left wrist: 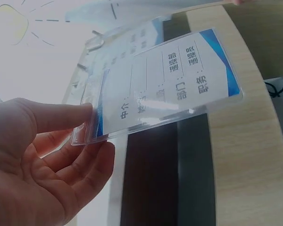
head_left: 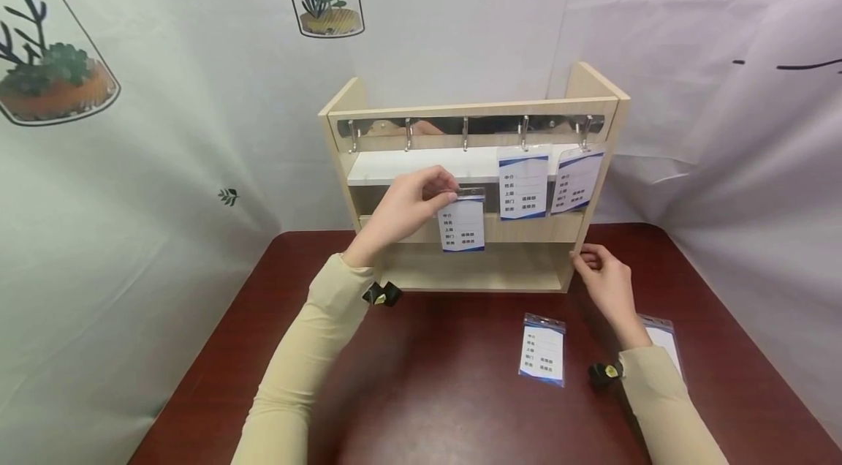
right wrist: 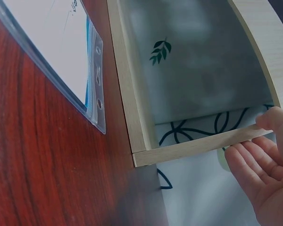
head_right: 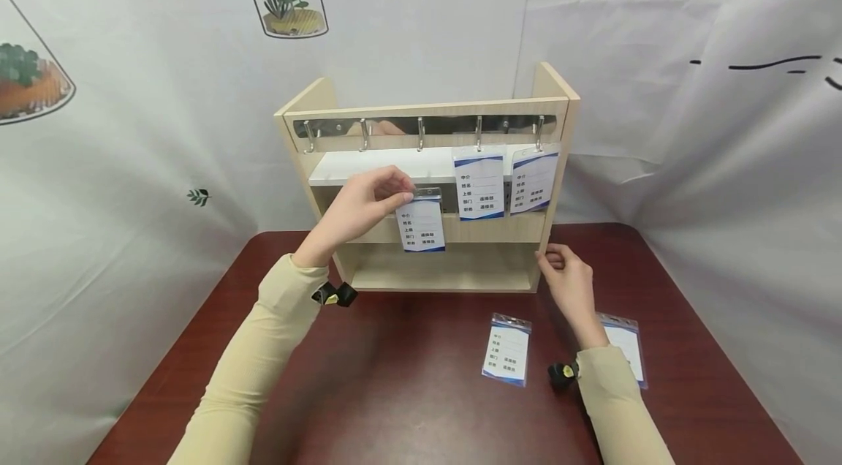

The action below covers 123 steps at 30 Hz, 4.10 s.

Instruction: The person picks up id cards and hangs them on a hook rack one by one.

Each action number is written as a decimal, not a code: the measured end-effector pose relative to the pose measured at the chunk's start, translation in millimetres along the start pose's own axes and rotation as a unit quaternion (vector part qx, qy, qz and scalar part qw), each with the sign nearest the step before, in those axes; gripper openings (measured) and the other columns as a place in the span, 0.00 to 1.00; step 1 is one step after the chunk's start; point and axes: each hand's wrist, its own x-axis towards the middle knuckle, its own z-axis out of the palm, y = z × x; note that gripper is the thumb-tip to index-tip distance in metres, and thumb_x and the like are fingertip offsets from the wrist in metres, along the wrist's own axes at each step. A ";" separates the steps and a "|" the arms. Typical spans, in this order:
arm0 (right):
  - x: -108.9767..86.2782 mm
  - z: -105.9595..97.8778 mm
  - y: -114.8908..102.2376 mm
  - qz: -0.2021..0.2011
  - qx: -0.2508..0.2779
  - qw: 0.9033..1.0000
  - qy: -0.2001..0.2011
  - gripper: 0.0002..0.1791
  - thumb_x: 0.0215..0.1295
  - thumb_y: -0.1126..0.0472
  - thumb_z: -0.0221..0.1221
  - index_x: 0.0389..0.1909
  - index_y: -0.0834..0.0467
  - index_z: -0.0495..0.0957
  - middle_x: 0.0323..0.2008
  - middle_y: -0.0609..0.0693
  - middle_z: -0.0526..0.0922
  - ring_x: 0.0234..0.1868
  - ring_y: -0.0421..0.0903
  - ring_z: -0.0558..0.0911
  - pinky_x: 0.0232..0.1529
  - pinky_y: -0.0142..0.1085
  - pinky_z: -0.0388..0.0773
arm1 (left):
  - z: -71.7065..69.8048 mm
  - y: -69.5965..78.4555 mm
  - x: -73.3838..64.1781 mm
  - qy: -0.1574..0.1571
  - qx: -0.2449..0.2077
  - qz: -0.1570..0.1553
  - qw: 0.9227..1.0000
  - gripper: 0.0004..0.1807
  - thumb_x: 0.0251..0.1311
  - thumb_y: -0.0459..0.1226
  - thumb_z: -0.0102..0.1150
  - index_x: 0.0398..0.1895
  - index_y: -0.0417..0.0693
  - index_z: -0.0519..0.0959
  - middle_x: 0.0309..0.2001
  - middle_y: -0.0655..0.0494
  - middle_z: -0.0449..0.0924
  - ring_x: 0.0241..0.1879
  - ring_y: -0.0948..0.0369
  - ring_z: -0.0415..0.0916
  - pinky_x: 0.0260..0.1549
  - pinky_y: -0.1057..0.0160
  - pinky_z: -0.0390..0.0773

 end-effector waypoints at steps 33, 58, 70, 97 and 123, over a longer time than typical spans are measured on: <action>-0.3 -1.0 -2.0 0.004 0.002 1.000 0.002 0.20 0.71 0.53 0.62 0.50 0.67 0.81 0.38 0.61 0.87 0.36 0.44 0.82 0.32 0.16 0.68 | -12.4 31.0 34.3 0.124 0.040 0.059 0.990 0.05 0.67 0.30 0.61 0.42 0.38 0.84 0.39 0.49 0.87 0.38 0.60 0.83 0.40 0.66 0.80; 0.0 0.4 -1.6 0.005 -0.003 1.000 0.001 0.20 0.71 0.54 0.62 0.50 0.67 0.80 0.38 0.62 0.87 0.37 0.50 0.82 0.33 0.16 0.68 | -8.5 37.7 36.1 0.126 0.058 -0.009 0.990 0.07 0.67 0.31 0.60 0.43 0.41 0.85 0.40 0.50 0.88 0.37 0.59 0.83 0.41 0.64 0.78; -1.0 0.8 -3.1 0.005 0.002 1.000 0.003 0.19 0.71 0.55 0.62 0.49 0.68 0.80 0.38 0.62 0.87 0.37 0.48 0.82 0.32 0.15 0.68 | -5.2 42.6 34.8 0.138 0.076 -0.017 0.987 0.07 0.67 0.31 0.59 0.43 0.41 0.85 0.38 0.50 0.87 0.34 0.59 0.79 0.37 0.64 0.75; -2.9 1.2 -2.8 0.011 0.016 1.000 -0.003 0.19 0.71 0.53 0.62 0.49 0.66 0.81 0.38 0.60 0.87 0.34 0.32 0.78 0.33 0.16 0.70 | 6.0 31.5 35.8 0.163 0.078 0.004 0.984 0.08 0.68 0.28 0.57 0.43 0.39 0.85 0.39 0.49 0.87 0.33 0.59 0.78 0.34 0.64 0.75; -3.4 2.4 2.6 -0.002 -0.002 1.000 -0.010 0.19 0.72 0.54 0.61 0.50 0.67 0.80 0.38 0.60 0.87 0.34 0.38 0.79 0.33 0.18 0.70 | 3.1 21.0 34.2 0.140 0.071 0.021 0.987 0.07 0.70 0.31 0.57 0.46 0.41 0.83 0.44 0.48 0.87 0.40 0.59 0.83 0.40 0.66 0.80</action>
